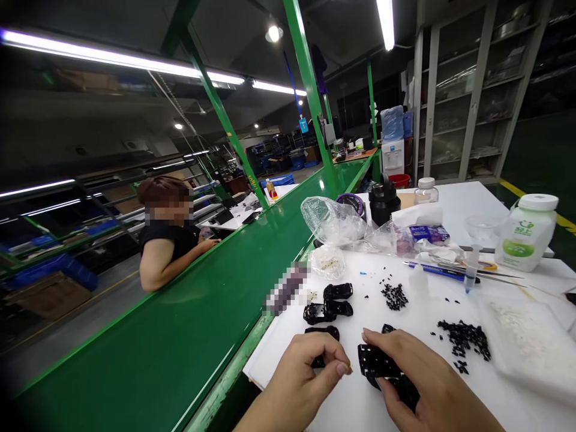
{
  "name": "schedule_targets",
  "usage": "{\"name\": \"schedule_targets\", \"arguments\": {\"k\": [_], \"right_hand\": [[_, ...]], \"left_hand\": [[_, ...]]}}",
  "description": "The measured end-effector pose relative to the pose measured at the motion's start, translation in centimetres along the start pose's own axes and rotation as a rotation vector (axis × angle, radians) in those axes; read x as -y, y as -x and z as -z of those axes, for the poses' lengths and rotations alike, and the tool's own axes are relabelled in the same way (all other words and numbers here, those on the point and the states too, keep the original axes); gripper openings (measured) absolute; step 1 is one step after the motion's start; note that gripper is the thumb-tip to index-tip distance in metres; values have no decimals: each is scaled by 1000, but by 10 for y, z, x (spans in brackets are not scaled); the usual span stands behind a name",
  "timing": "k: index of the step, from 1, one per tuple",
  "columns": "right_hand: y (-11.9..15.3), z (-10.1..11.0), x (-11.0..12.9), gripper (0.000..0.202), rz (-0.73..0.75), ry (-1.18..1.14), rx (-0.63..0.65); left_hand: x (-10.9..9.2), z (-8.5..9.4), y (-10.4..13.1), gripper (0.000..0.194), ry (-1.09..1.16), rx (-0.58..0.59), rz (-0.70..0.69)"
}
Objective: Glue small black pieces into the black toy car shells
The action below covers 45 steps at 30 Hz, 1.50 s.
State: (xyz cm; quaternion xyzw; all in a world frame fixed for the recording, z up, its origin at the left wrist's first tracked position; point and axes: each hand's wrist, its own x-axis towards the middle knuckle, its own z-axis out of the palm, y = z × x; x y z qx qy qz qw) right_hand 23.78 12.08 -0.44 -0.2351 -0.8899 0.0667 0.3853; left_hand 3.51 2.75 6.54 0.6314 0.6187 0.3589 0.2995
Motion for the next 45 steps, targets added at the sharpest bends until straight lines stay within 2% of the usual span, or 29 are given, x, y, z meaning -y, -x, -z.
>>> {"name": "schedule_targets", "arguments": {"k": [3, 5, 8, 10, 16, 20, 25, 29, 33, 39, 42, 45], "right_hand": [[2, -2, 1, 47, 5, -25, 16], [3, -3, 1, 48, 5, -37, 7], [1, -4, 0, 43, -17, -74, -39], [0, -4, -1, 38, -25, -96, -63], [2, 0, -3, 36, -78, -44, -91], [0, 4, 0, 32, -98, -98, -81], [2, 0, -2, 35, -256, -210, -65], [0, -3, -1, 40, -436, -431, -36], [-10, 2, 5, 40, -583, -714, -26], [-7, 2, -4, 40, -694, -918, -52], [2, -1, -17, 39, -672, -949, 2], [5, 0, -21, 41, -679, -941, 11]], "left_hand": [[9, -5, 0, 16, 133, -106, -5], [14, -12, -1, 18, 324, -163, 36], [18, -25, -4, 23, 652, -116, 121], [18, -32, -5, 27, 760, -84, 141], [12, -41, -9, 32, 838, -118, 139], [11, -43, -12, 35, 857, -120, 175], [18, -45, -15, 41, 878, -111, 252], [23, -48, -14, 40, 992, -110, 280], [19, -50, -15, 37, 1114, -122, 300], [15, -60, -20, 40, 1219, -113, 335], [17, -59, -20, 42, 1166, -106, 319], [16, -50, -18, 40, 948, -184, 215]]}}
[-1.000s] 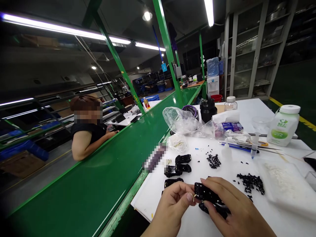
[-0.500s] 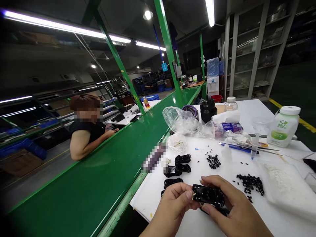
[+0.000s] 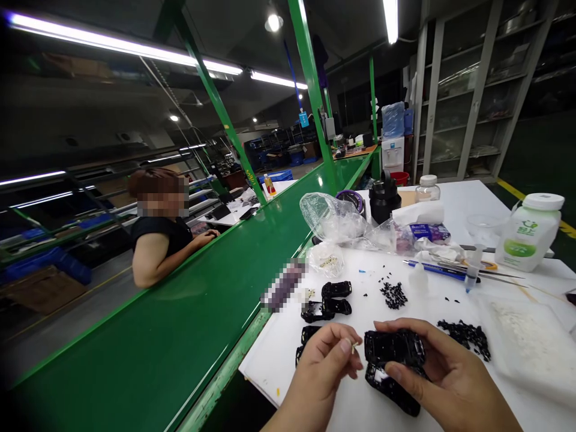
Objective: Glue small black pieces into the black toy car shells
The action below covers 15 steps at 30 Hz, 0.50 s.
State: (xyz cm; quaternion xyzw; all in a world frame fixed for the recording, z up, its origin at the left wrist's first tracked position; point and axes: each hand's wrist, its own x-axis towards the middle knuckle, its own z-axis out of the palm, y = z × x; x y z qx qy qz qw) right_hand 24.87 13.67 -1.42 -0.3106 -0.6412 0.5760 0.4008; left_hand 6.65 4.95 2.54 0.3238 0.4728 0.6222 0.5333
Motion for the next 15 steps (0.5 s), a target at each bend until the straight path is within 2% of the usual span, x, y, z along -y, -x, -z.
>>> {"name": "schedule_targets", "arguments": {"k": [4, 8, 11, 15], "right_hand": [[5, -11, 15, 41, -7, -39, -60], [10, -24, 35, 38, -45, -86, -15], [10, -26, 42, 36, -14, -101, 13], [8, -24, 46, 35, 37, -129, 17]], "left_hand": [[-11, 4, 5, 38, -175, -47, -142], [-11, 4, 7, 32, -255, -46, -204], [-9, 4, 6, 26, -326, -41, -245], [-7, 0, 4, 23, -411, -95, -280]]}}
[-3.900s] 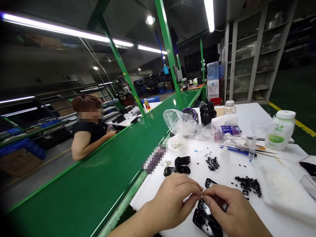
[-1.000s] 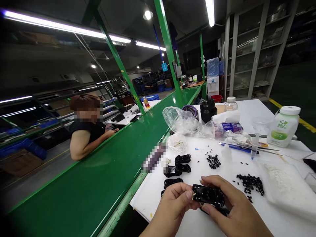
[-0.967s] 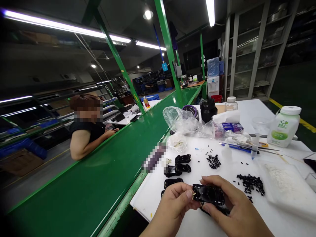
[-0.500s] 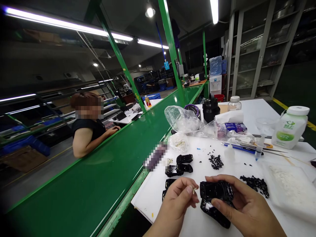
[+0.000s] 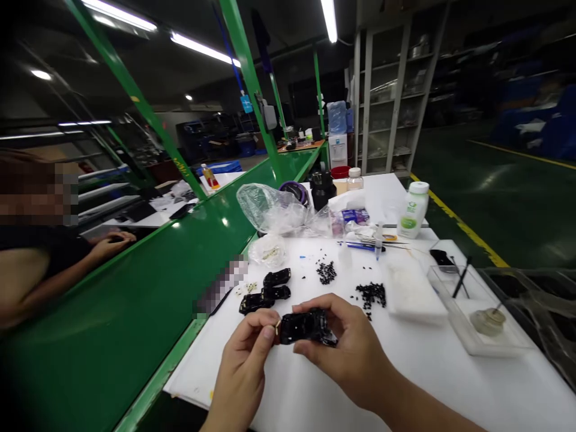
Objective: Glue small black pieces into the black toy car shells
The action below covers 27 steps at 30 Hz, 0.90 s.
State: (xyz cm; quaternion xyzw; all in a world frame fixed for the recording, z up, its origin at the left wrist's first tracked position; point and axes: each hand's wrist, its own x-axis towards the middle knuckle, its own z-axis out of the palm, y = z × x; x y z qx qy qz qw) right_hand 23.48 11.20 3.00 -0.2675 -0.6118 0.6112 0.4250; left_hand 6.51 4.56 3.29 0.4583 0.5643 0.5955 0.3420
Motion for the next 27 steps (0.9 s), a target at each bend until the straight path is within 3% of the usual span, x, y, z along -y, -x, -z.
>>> {"name": "schedule_targets", "arguments": {"k": [9, 17, 27], "right_hand": [[-1, -1, 5, 36, 108, 17, 6], [-1, -1, -6, 41, 315, 140, -6], [1, -2, -4, 41, 290, 113, 3]], "left_hand": [[-1, -1, -3, 28, -184, -90, 95], [-2, 1, 0, 24, -331, -74, 1], [-2, 4, -1, 24, -445, -63, -45]]}}
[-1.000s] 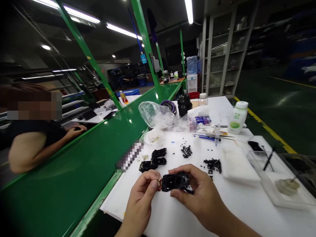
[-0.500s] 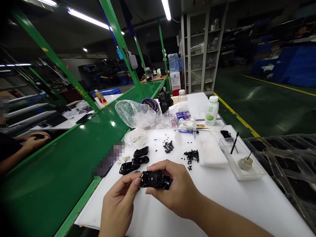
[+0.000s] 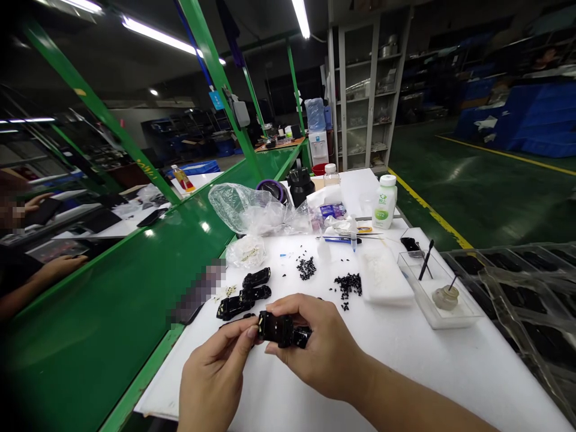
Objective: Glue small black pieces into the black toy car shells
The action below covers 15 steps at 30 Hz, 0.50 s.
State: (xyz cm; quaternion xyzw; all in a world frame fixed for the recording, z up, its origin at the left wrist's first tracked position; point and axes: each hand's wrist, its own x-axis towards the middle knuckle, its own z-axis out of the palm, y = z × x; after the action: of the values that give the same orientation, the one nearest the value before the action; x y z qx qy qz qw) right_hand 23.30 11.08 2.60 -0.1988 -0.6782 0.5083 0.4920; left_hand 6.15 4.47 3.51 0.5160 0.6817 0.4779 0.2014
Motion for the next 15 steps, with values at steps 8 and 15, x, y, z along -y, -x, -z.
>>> {"name": "schedule_targets", "arguments": {"k": [8, 15], "right_hand": [[-1, -1, 0, 39, -20, -62, -8], [-3, -2, -1, 36, -35, -55, -27]], "left_hand": [[-2, -3, 2, 27, 6, -45, -3], [-8, -5, 2, 26, 82, -33, 120]]}}
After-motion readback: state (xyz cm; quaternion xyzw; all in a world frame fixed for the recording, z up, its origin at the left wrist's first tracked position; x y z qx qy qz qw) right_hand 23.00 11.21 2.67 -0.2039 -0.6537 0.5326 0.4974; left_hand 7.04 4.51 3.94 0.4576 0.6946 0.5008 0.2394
